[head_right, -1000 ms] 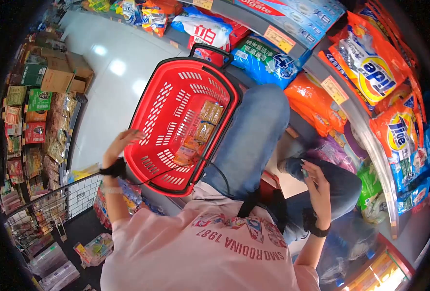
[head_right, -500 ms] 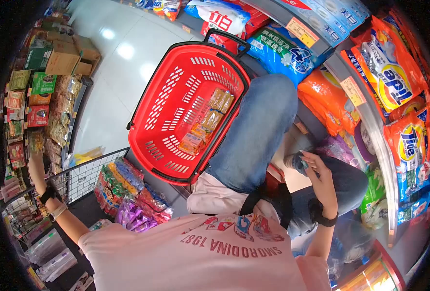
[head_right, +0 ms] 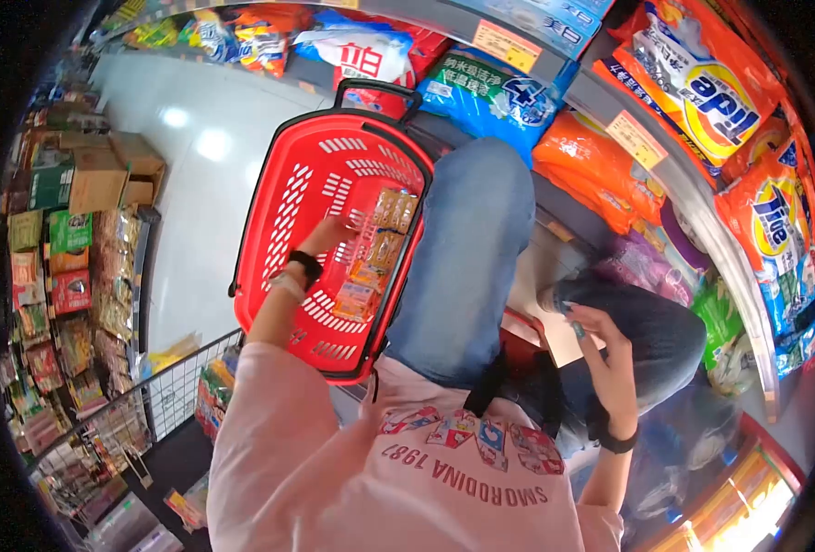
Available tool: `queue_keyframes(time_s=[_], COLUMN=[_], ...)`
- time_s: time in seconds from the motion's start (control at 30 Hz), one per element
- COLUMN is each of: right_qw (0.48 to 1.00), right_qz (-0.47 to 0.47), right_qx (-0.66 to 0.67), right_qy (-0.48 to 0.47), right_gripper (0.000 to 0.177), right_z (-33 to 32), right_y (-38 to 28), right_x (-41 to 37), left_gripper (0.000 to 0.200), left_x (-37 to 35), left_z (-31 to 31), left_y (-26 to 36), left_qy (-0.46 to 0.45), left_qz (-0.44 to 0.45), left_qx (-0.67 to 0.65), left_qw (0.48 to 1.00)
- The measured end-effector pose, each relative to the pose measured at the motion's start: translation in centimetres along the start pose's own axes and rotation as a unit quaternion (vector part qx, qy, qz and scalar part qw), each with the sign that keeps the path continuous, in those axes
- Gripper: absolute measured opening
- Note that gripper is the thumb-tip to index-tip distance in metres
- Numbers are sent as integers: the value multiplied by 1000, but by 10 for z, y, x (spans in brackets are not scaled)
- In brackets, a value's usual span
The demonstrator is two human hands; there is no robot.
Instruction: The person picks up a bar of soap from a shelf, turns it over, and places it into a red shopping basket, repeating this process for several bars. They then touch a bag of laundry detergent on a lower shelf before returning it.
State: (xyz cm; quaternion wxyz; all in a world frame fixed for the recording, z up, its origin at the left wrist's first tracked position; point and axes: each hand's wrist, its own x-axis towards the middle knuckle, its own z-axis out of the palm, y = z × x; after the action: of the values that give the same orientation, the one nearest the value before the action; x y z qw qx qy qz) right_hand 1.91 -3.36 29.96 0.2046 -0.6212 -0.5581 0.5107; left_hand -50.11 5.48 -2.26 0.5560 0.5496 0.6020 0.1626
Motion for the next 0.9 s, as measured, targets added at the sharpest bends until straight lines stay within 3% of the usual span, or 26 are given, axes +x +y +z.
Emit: queue_keyframes(time_s=[0.07, 0.13, 0.17, 0.27, 0.33, 0.4, 0.5, 0.57, 0.67, 0.8, 0.9], right_qw=[1000, 994, 988, 946, 926, 931, 922, 914, 916, 951, 958], right_qz=[-16, -89, -122, -289, -335, -293, -321, -249, -278, -177, -179], right_qx=[19, 42, 31, 2, 30, -7, -100, -74, -160, -10, -10], right_qy=[6, -55, -90, -146, -170, -217, -195, -313, -242, -255, -222], right_gripper=[31, 32, 33, 33, 29, 23, 24, 22, 23, 19, 18], right_z=[11, 35, 43, 77, 115, 156, 201, 211, 213, 208, 209], right_y=[-8, -36, -56, -108, -124, -116, -83, -70, -65, -70, -70], right_x=[10, 29, 41, 78, 103, 130, 158, 167, 163, 169, 169], left_gripper=[49, 51, 52, 47, 46, 46, 45, 44, 43, 42, 41], left_x=[10, 18, 19, 12, 10, 5, 4, 2, -3, -3, -3], left_z=[26, 54, 65, 98, 114, 124, 131, 131, 130, 135, 134], left_y=[-7, -31, -38, -36, -39, -39, -40, -44, -48, -50, -49], left_qy=[60, 139, 142, 137, 140, 142, 145, 145, 142, 135, 134], left_qz=[-66, -114, -171, -194, -195, -194, -188, -185, -185, -184, -184], left_qx=[198, 259, 220, 212, 202, 194, 190, 186, 188, 189, 189], left_qw=[976, 949, 950, 948, 949, 951, 953, 954, 954, 955, 955])
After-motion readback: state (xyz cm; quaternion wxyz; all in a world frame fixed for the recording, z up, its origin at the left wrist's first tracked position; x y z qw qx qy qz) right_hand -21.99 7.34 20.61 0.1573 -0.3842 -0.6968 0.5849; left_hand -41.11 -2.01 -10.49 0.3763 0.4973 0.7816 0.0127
